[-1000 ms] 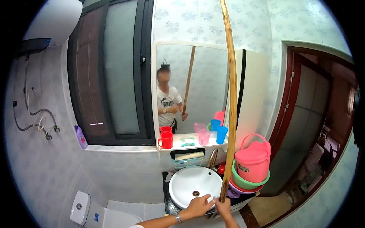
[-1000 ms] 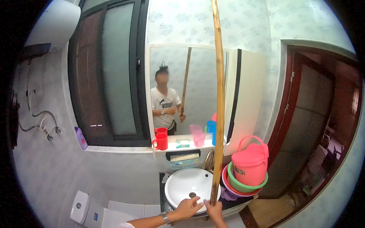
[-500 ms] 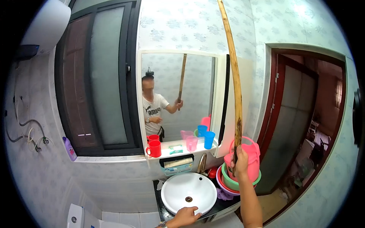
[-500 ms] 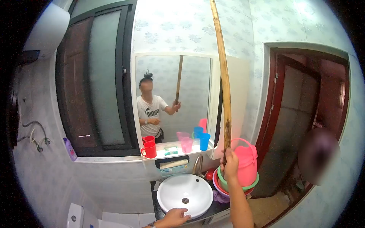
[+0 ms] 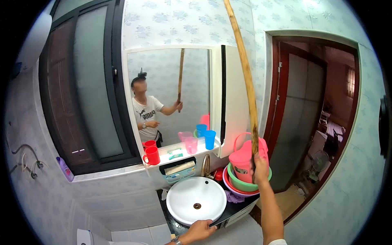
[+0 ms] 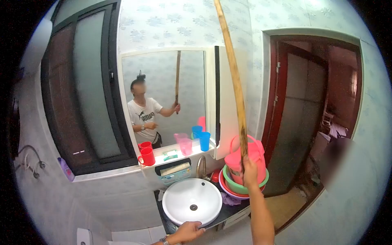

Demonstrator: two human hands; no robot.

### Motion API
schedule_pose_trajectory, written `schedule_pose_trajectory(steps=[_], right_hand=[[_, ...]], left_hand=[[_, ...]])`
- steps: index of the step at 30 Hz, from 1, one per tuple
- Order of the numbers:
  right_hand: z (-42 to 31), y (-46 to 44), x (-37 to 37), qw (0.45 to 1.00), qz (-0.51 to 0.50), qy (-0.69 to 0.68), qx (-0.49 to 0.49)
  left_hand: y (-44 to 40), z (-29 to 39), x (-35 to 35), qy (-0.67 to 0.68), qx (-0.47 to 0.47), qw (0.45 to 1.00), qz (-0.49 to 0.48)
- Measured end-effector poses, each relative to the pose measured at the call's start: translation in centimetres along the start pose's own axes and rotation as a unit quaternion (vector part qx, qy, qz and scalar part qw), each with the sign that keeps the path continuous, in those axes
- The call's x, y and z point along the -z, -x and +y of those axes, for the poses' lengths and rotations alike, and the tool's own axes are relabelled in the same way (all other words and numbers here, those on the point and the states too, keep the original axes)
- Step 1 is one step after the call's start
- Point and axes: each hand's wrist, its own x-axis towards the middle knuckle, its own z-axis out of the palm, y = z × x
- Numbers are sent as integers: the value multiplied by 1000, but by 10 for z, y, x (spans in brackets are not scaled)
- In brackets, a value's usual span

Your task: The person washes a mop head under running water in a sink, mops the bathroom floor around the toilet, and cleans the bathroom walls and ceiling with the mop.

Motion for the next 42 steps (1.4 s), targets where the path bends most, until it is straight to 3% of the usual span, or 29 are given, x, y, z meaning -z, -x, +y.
schedule_pose_trajectory(steps=[2,5,6,8,9,10,12,17,21,23,24,27,35,42], right_hand=[[25,43,10,995,-21,98,23],[78,119,24,997,-41,39,-44],[104,145,36,997,-57,55,-1],[134,203,54,994,-52,100,-9],[152,234,64,993,-29,90,-77],[179,264,80,994,-24,62,-88],[180,318,93,988,10,139,-67],[204,390,120,962,56,147,-225],[221,344,130,970,64,81,-219],[204,284,118,991,68,33,-110],[154,249,100,992,48,76,-94],[95,162,85,995,58,58,-56],[6,10,64,995,9,-21,-98],[-75,-59,42,996,-24,-41,-71]], left_hand=[[-5,-1,-4,5,-19,1000,1],[-14,2,-8,13,-30,999,-24],[-17,0,-11,13,-33,999,-27],[-23,-5,-18,38,-47,998,-27],[-25,-8,-21,38,-49,998,-29],[-27,-10,-24,29,-47,998,-33],[-29,-12,-27,21,-47,998,-40],[-29,5,-22,20,-39,994,-105],[-30,10,-31,26,-73,993,-84],[-33,8,-35,-5,-93,991,-93],[-32,8,-36,-4,-96,991,-97],[-27,4,-38,17,-94,993,-64],[-16,7,-32,13,-48,998,-24],[-13,24,-26,19,-41,997,-58]])
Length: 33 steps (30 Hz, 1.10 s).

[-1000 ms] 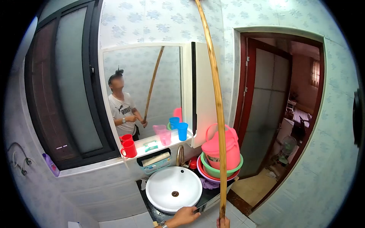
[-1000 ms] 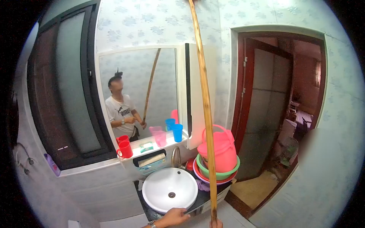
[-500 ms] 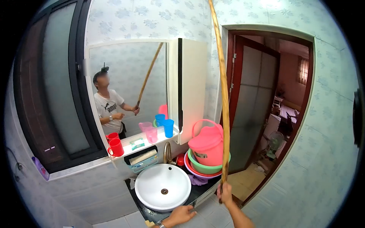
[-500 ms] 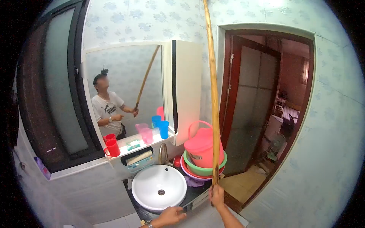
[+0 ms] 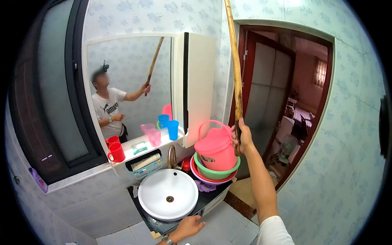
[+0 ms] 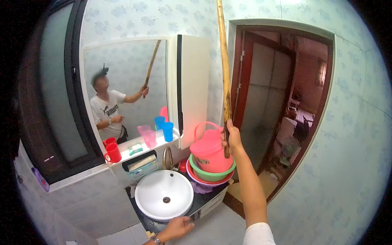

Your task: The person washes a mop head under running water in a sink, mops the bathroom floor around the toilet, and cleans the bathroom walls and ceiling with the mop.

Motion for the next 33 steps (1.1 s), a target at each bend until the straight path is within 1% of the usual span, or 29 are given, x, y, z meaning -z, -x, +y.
schedule_pose_trajectory(steps=[3,6,7,8,9,11,12,13,14,15,16,17,19,20,22,23,25,26,27,29,30,32,33], right_hand=[[0,-7,0,1000,-1,-2,-2],[31,6,8,999,25,27,0],[46,16,12,998,34,44,1],[63,31,14,999,38,32,-11],[89,44,23,999,40,36,-9],[140,84,36,998,45,45,-15],[164,109,38,998,40,31,-22],[187,137,30,994,91,-33,-58],[218,163,44,998,16,2,-60],[230,194,39,998,12,28,-52],[261,221,41,997,15,9,-75],[271,249,31,994,18,-20,-109],[299,294,25,991,-16,-11,-136],[311,314,21,989,-37,-17,-142],[346,347,15,986,-32,-10,-166],[356,358,9,986,-27,-9,-166],[364,373,-5,978,-57,-56,-195],[365,375,-4,977,-84,-53,-191],[367,377,-2,976,-81,-54,-193],[373,372,4,964,-143,-22,-224],[378,366,6,964,-142,-21,-224],[386,357,12,955,-152,177,-181],[375,348,13,955,-152,177,-183]], left_hand=[[-4,1,-2,-21,-22,999,-11],[-4,-2,-6,2,-14,1000,3],[-4,-4,-7,5,-16,1000,13],[-3,-6,-8,8,-17,1000,22],[-2,-8,-9,10,-16,1000,18],[-5,-13,-11,47,-17,998,49],[-8,-13,-11,48,-18,998,46],[-12,-12,-9,43,-15,998,41],[-16,-11,-10,37,-11,999,36],[-19,-11,-12,38,-13,999,30],[-23,-11,-14,43,-26,998,47],[-27,-11,-18,49,-38,996,65],[-38,-17,-26,47,-36,998,37],[-41,-20,-33,18,-28,999,41],[-47,-24,-45,-26,-8,999,40],[-48,-26,-52,-25,-10,999,36],[-46,-29,-66,9,-2,997,72],[-46,-30,-73,91,-4,989,114],[-47,-38,-77,91,-3,990,110],[-50,-55,-85,155,37,981,110],[-49,-61,-86,156,37,981,109],[-45,-77,-83,189,68,970,137],[-41,-89,-85,190,69,970,137]])
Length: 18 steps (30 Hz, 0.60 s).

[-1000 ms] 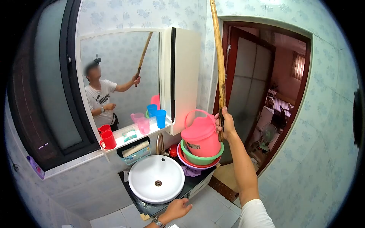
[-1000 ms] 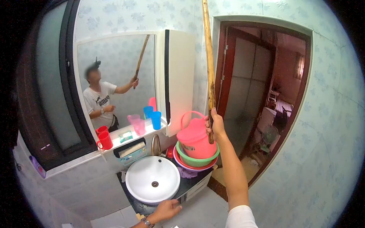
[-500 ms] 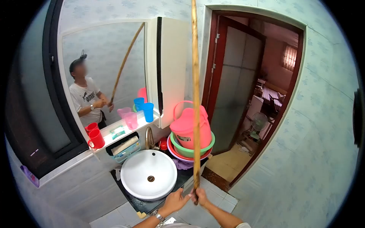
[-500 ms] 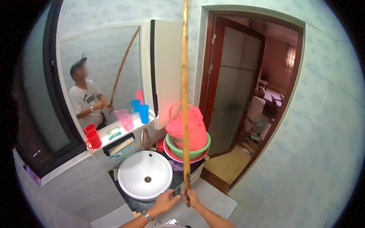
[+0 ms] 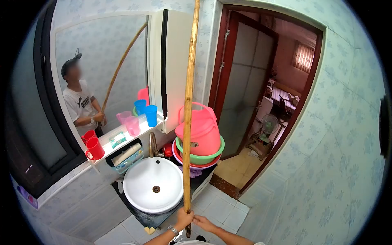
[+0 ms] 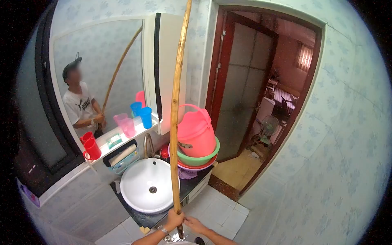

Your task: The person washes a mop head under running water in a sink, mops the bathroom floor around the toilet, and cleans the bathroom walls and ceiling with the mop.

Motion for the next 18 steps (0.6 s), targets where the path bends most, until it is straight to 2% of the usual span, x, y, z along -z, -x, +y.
schedule_pose_trajectory(steps=[2,3,6,8,11,13,16,17,18], right_hand=[[-34,-19,26,999,-15,37,-1],[-58,-31,33,1000,-12,7,7],[-119,-73,49,995,16,-76,64],[-173,-99,51,990,17,-87,107],[-237,-134,44,980,-17,-127,153],[-268,-155,35,968,-38,-167,186],[-317,-171,14,955,-64,-217,190],[-331,-176,10,948,-85,-241,189],[-339,-181,7,948,-85,-243,188]], left_hand=[[5,-22,7,-7,-1,1000,1],[14,-17,14,-31,-12,999,37],[38,-12,38,-54,34,998,28],[52,-33,49,-65,42,996,48],[73,-58,73,-92,11,994,56],[94,-59,87,-69,65,992,78],[123,-54,99,-53,82,992,85],[131,-66,97,-77,46,990,109],[137,-63,98,-79,48,990,109]])
